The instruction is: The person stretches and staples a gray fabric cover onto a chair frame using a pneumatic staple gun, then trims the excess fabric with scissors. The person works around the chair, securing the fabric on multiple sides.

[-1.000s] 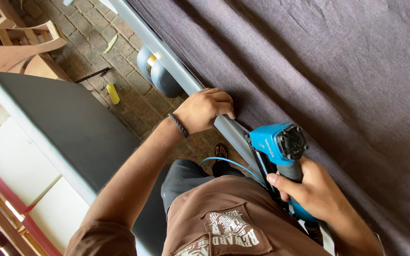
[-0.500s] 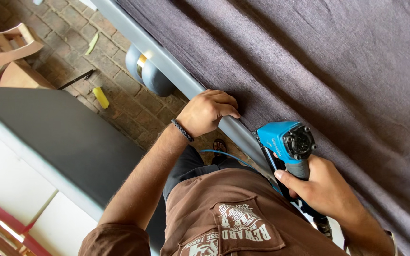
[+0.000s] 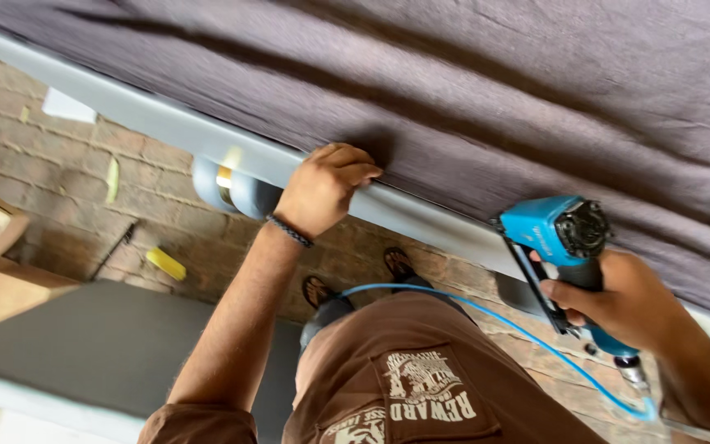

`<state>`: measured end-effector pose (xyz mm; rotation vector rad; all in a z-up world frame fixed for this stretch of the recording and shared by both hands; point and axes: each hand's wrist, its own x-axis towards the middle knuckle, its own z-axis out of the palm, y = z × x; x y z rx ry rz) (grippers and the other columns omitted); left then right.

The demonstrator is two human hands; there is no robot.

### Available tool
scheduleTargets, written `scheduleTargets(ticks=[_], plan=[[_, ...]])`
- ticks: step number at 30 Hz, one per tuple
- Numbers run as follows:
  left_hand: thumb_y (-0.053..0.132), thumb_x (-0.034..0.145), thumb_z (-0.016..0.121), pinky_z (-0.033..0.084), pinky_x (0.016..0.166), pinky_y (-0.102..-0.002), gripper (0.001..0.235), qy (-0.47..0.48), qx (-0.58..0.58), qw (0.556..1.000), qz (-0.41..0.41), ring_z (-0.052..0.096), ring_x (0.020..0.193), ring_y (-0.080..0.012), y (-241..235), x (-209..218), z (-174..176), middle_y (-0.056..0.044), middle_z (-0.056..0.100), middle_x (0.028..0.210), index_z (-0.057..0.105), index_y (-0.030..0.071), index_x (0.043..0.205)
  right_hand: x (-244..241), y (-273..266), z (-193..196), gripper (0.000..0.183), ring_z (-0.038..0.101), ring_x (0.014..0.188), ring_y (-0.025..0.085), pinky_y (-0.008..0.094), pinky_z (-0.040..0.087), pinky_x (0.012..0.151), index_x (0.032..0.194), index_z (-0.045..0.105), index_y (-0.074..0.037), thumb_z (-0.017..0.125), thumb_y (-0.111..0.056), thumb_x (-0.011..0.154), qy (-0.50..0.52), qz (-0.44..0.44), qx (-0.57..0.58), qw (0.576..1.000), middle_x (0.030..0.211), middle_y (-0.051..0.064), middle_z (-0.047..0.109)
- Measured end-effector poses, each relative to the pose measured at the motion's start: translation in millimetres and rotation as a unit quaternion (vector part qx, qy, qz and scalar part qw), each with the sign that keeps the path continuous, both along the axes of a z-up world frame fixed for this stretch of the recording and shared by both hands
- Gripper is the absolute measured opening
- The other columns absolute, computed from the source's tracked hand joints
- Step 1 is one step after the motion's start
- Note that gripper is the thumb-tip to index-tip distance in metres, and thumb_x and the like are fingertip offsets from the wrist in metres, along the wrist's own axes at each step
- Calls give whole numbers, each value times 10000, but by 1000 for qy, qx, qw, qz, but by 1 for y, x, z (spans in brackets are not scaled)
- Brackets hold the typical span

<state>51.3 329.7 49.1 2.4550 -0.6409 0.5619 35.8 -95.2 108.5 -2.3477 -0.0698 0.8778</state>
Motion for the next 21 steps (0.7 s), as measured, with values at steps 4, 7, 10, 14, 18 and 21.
scheduleTargets(ticks=[4, 7, 10, 14, 18, 21], plan=[[144, 868, 800, 560, 970, -388, 199, -21, 21, 1000, 11, 694, 1097, -234, 72, 13, 9, -61, 758, 1109, 780, 119, 1065, -24, 48, 3, 345, 676, 510, 231, 385, 530, 529, 874, 627, -23, 827, -301, 835, -19, -93, -2, 996, 626, 126, 666], [213, 828, 823, 571, 912, -384, 199, 6, 11, 1000, -26, 695, 1031, -247, 100, 27, 12, -46, 761, 1034, 792, 136, 1009, -30, 89, 6, 326, 648, 508, 219, 378, 509, 517, 877, 628, -30, 825, -281, 810, -19, -102, 80, 991, 584, 127, 672], [166, 858, 798, 579, 837, -372, 94, 38, 51, 996, -61, 698, 942, -240, 103, 39, 9, -25, 747, 964, 776, 139, 946, -26, 122, 11, 264, 653, 507, 189, 359, 532, 502, 860, 666, -37, 799, -250, 778, -17, -74, 177, 981, 576, 100, 688], [31, 841, 723, 568, 846, -390, 138, 31, 147, 987, -54, 679, 921, -250, 94, 58, 7, -43, 709, 954, 714, 106, 957, -7, 150, 17, 272, 677, 488, 190, 350, 545, 502, 813, 682, -25, 820, -255, 769, -33, -39, 136, 989, 551, 101, 690], [14, 882, 698, 553, 903, -392, 175, 36, 176, 984, -17, 665, 989, -245, 93, 54, 12, -56, 692, 1025, 700, 106, 1031, 17, 172, 23, 261, 649, 466, 201, 355, 525, 472, 771, 678, -14, 784, -252, 780, -20, -13, 155, 988, 533, 107, 666], [-28, 785, 696, 549, 959, -377, 335, 1, 144, 987, -69, 662, 1071, -232, 102, 43, 18, -20, 712, 1096, 738, 149, 1067, 33, 191, 24, 246, 658, 458, 195, 352, 541, 460, 761, 679, -24, 765, -254, 766, 3, 10, 166, 986, 533, 98, 669]])
